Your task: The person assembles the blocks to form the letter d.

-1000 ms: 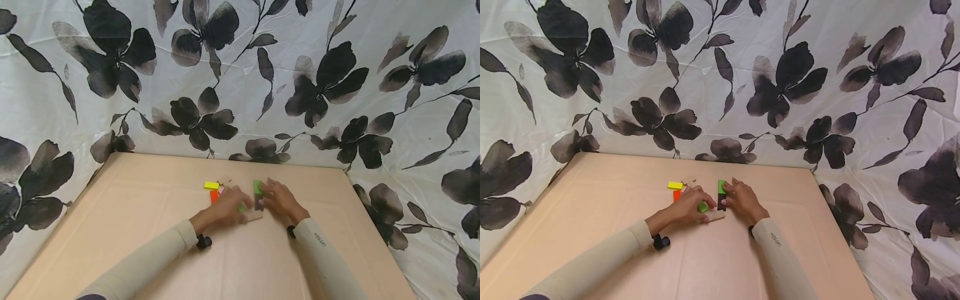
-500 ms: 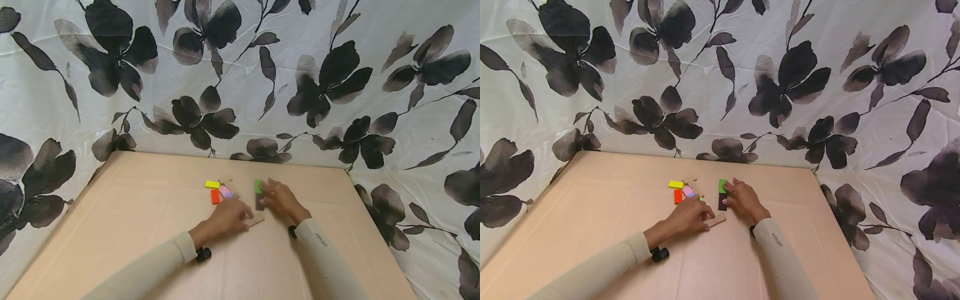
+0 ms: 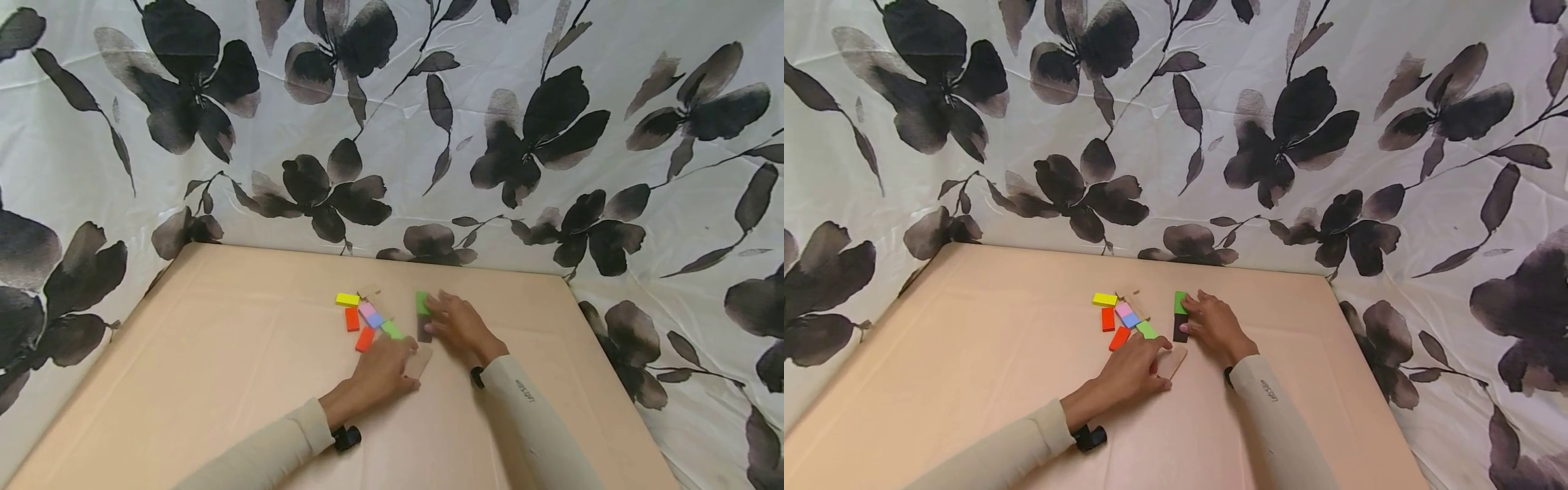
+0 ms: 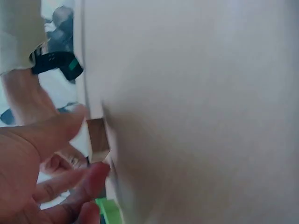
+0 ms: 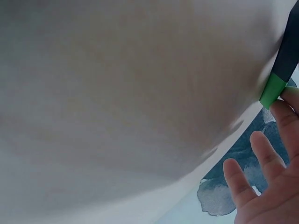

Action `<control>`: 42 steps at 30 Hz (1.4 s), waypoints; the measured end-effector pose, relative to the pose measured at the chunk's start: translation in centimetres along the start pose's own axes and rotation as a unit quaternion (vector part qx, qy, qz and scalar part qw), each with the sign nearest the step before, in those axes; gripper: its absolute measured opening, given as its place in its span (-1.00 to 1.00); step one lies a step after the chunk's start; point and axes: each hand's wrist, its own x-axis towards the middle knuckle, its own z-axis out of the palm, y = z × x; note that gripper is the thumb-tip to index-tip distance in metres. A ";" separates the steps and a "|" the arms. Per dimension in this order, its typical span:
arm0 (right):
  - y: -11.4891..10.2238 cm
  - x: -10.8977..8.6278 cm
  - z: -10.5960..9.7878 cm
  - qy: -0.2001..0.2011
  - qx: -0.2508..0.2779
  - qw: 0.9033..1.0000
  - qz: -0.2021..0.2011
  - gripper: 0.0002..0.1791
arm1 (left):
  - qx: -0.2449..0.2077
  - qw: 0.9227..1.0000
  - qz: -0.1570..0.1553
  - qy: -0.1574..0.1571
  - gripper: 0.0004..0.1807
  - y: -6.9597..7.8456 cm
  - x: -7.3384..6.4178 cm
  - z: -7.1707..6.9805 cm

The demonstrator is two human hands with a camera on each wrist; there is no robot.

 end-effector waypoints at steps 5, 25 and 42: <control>0.2 0.2 0.2 0.002 -0.006 1.000 -0.009 -0.29 | -0.005 0.999 0.040 -0.028 -0.40 -0.4 0.3 -0.3; 0.2 0.3 0.1 0.000 0.000 1.000 -0.015 -0.30 | 0.168 0.983 0.079 0.018 -0.69 1.0 1.5 1.3; -0.1 1.5 -0.3 -0.003 -0.004 1.000 -0.030 -0.30 | 0.124 0.991 0.035 0.029 -0.72 1.2 1.9 1.6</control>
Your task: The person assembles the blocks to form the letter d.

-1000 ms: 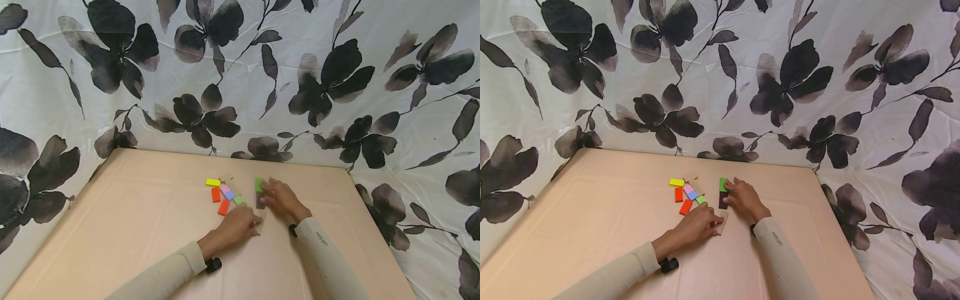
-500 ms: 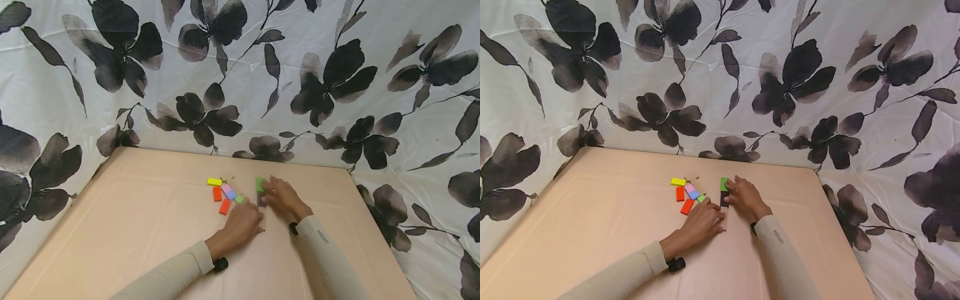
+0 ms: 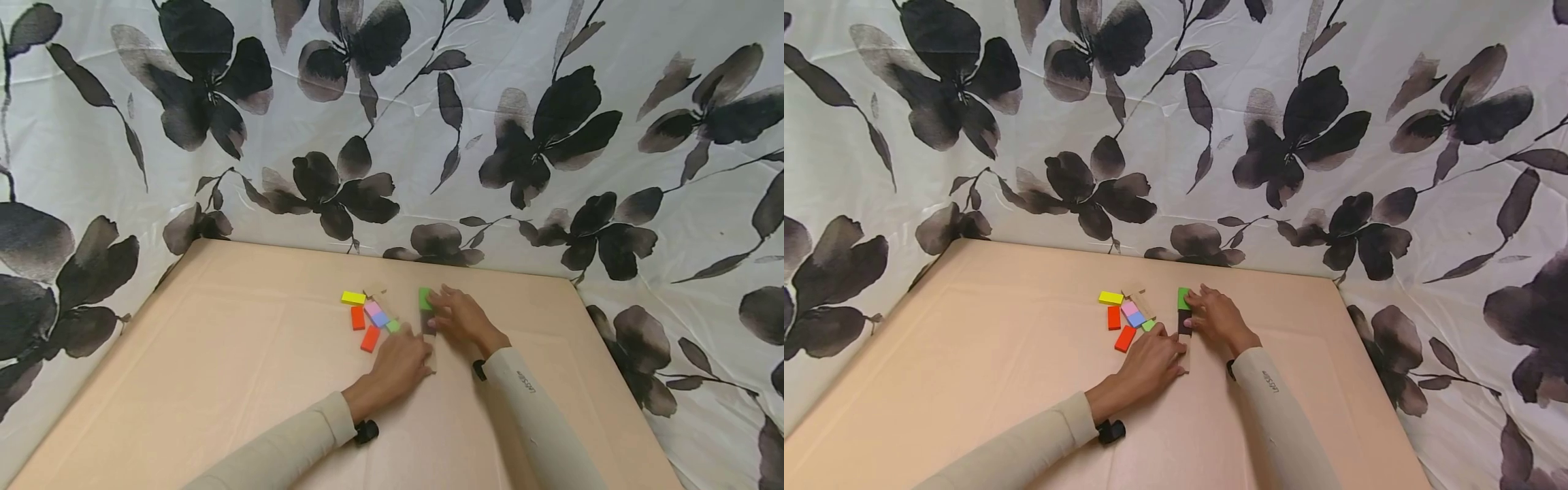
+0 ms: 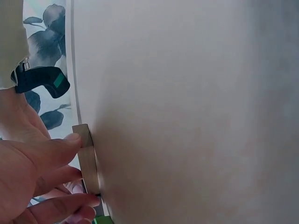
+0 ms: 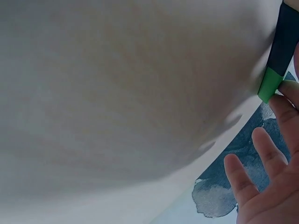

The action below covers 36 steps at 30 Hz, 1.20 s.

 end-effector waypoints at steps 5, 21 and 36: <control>0.2 0.2 -0.2 0.003 -0.014 1.000 -0.012 -0.32 | -0.005 1.000 -0.002 -0.009 -0.70 0.0 0.4 -0.1; 0.3 0.8 -0.7 -0.006 0.002 1.000 -0.024 -0.37 | -0.015 1.000 -0.010 -0.004 -0.63 -0.7 1.5 -0.2; 1.0 0.7 -0.2 -0.009 0.033 0.999 -0.032 -0.38 | -0.055 0.987 -0.106 0.107 -0.44 -8.1 3.1 -2.4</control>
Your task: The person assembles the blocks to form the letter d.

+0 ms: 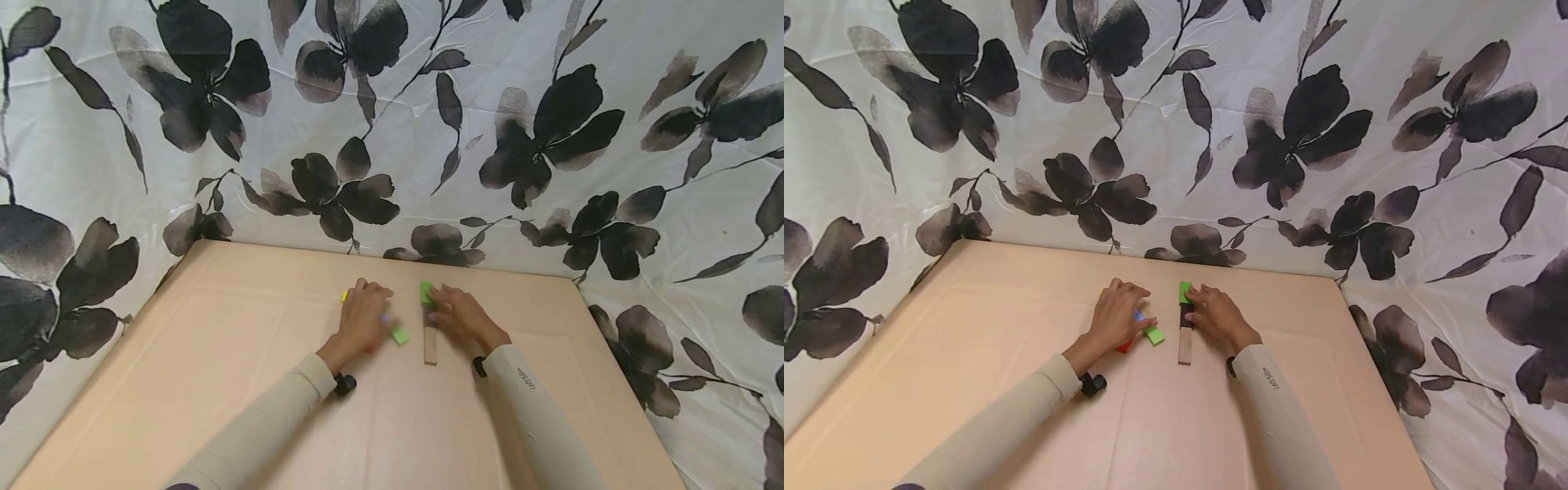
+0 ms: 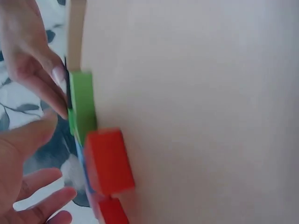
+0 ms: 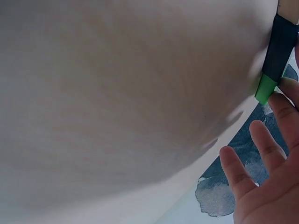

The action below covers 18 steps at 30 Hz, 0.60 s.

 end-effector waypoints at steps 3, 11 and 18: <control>0.3 -0.1 0.0 0.001 -0.002 1.000 0.006 -0.38 | 0.013 1.000 0.006 -0.013 -0.36 -0.7 0.4 0.3; 0.3 -0.1 0.1 0.000 -0.008 1.000 0.008 -0.37 | 0.031 0.995 0.047 -0.077 -0.34 -1.3 0.2 0.7; 0.3 -0.1 0.2 0.001 -0.008 1.000 0.011 -0.37 | -0.030 0.983 0.103 -0.151 -0.29 -1.5 -0.5 -1.2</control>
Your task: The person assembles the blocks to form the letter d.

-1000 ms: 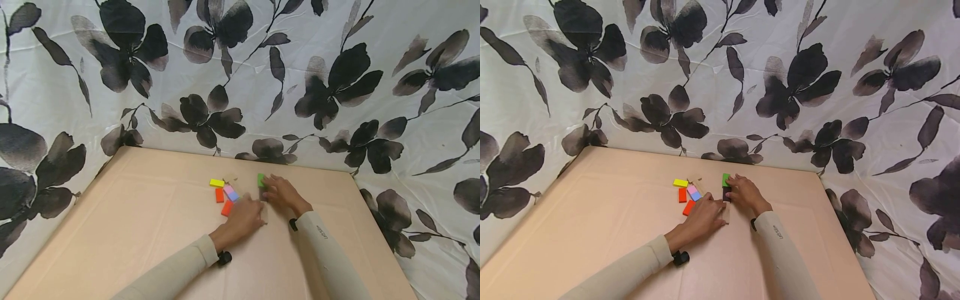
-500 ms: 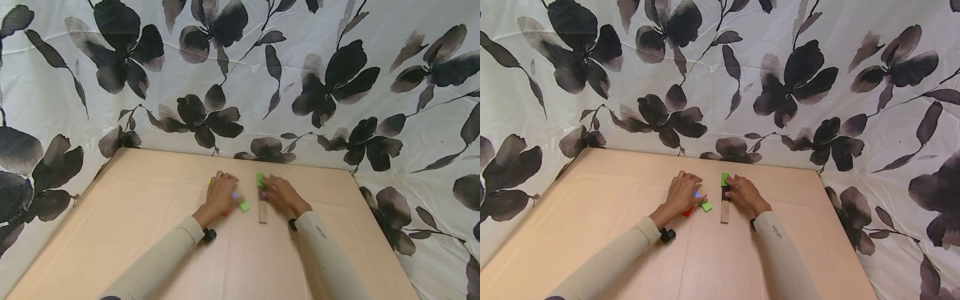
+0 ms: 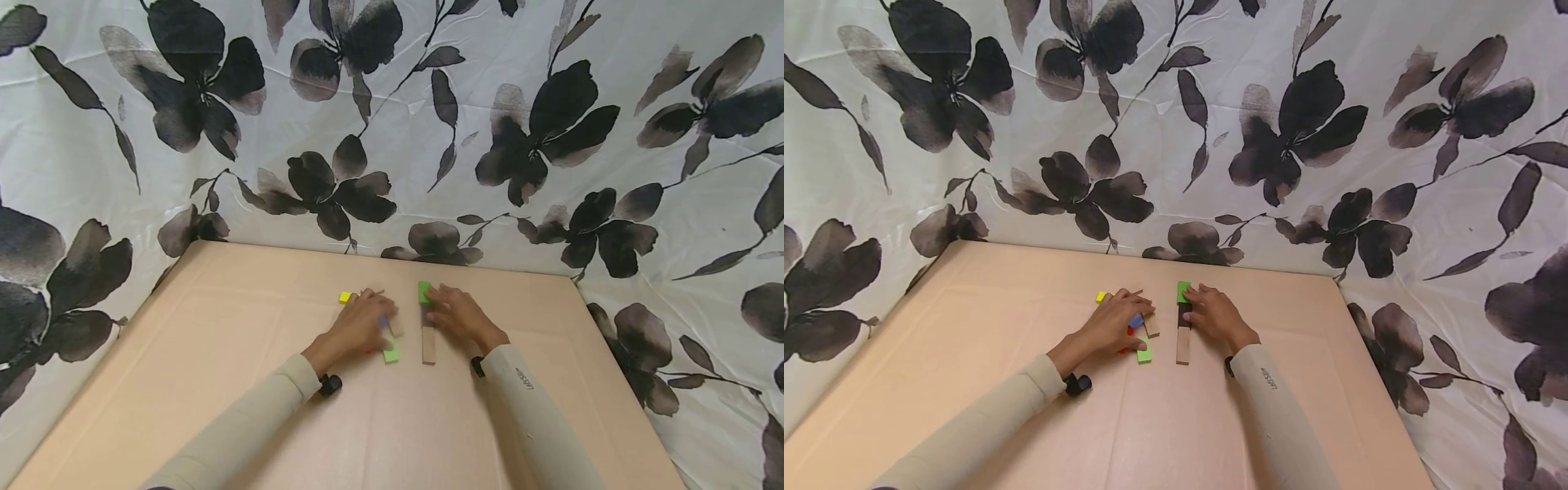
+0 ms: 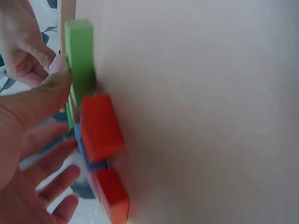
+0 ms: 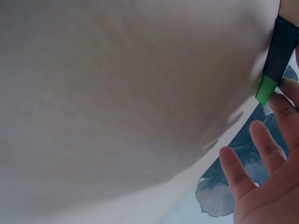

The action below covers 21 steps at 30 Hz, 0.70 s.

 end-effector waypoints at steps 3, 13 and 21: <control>-0.1 0.0 0.0 0.000 0.000 1.000 0.000 -0.37 | -0.004 0.999 0.015 -0.028 -0.28 -0.3 -0.7 -0.9; 0.0 -0.2 -0.2 0.004 -0.001 1.000 0.003 -0.37 | -0.020 0.997 -0.044 0.059 -0.47 -0.4 0.5 0.6; 0.0 0.1 0.0 0.001 0.006 1.000 0.012 -0.36 | -0.018 0.998 -0.047 0.038 -0.55 0.9 1.5 1.4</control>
